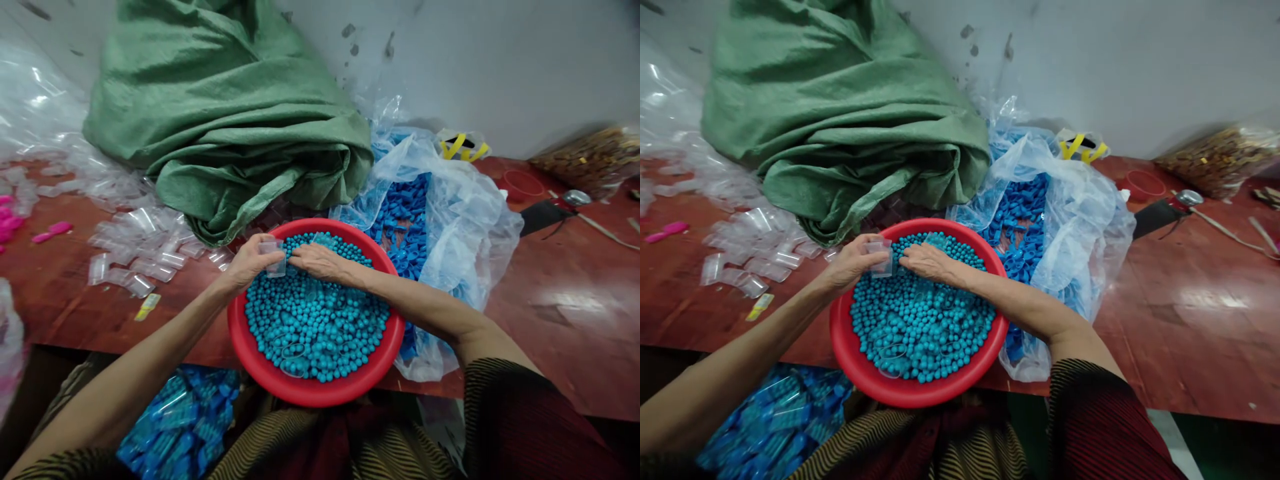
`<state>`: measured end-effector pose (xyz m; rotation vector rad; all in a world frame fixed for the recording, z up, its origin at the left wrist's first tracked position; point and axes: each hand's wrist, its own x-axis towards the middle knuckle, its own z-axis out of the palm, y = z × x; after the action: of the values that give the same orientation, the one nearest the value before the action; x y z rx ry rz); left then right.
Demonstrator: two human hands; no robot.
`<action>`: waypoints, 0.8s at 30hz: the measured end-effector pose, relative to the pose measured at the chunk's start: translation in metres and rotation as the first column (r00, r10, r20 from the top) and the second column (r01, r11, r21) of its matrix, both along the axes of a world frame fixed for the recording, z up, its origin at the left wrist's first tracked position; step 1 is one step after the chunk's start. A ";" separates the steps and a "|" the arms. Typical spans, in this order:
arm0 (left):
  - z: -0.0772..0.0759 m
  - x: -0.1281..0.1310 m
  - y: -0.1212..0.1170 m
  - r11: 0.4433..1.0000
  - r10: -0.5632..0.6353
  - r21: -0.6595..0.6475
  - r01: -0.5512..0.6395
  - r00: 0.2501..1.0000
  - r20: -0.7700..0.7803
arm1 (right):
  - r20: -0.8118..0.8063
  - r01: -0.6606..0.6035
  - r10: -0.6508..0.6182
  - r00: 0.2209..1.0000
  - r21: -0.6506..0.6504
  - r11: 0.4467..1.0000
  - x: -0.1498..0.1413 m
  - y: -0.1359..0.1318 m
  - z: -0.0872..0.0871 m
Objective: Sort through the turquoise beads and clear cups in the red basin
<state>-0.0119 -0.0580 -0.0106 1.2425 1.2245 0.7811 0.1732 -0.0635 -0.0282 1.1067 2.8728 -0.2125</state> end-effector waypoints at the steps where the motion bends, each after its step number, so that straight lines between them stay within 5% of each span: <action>1: 0.000 0.000 -0.001 1.000 0.007 -0.014 -0.007 1.000 -0.004 | -0.031 0.045 -0.047 0.998 -0.033 0.998 0.003 0.000 0.003; 6: 0.003 0.001 -0.001 0.995 -0.004 0.095 0.019 0.988 -0.151 | -0.101 0.239 -0.252 0.963 -0.124 0.963 0.024 -0.011 0.021; 11: 0.016 0.017 -0.007 0.913 -0.218 0.284 0.292 0.940 -0.263 | -0.167 0.088 -0.114 0.979 -0.156 0.984 0.035 -0.013 0.033; 13: 0.021 0.021 -0.007 0.894 -0.260 0.299 0.335 0.929 -0.262 | -0.229 0.126 -0.174 0.958 -0.208 0.970 0.037 -0.006 0.038; 17: 0.021 0.022 -0.002 0.945 -0.232 0.212 0.250 0.967 -0.107 | -0.512 0.183 -0.409 0.755 -0.434 0.882 0.044 0.003 0.047; 20: 0.015 0.024 0.000 0.980 -0.134 0.146 0.133 0.991 -0.005 | -0.579 0.207 -0.522 0.627 -0.523 0.827 0.049 -0.002 0.049; 24: 0.006 0.034 -0.001 0.997 0.058 0.042 -0.065 0.986 0.155 | -0.544 0.232 -0.429 0.722 -0.393 0.890 0.045 -0.014 0.054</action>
<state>0.0223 -0.0592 -0.0048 1.1639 1.1285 0.9387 0.2180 -0.0773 0.0262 1.7492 2.9287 -1.2112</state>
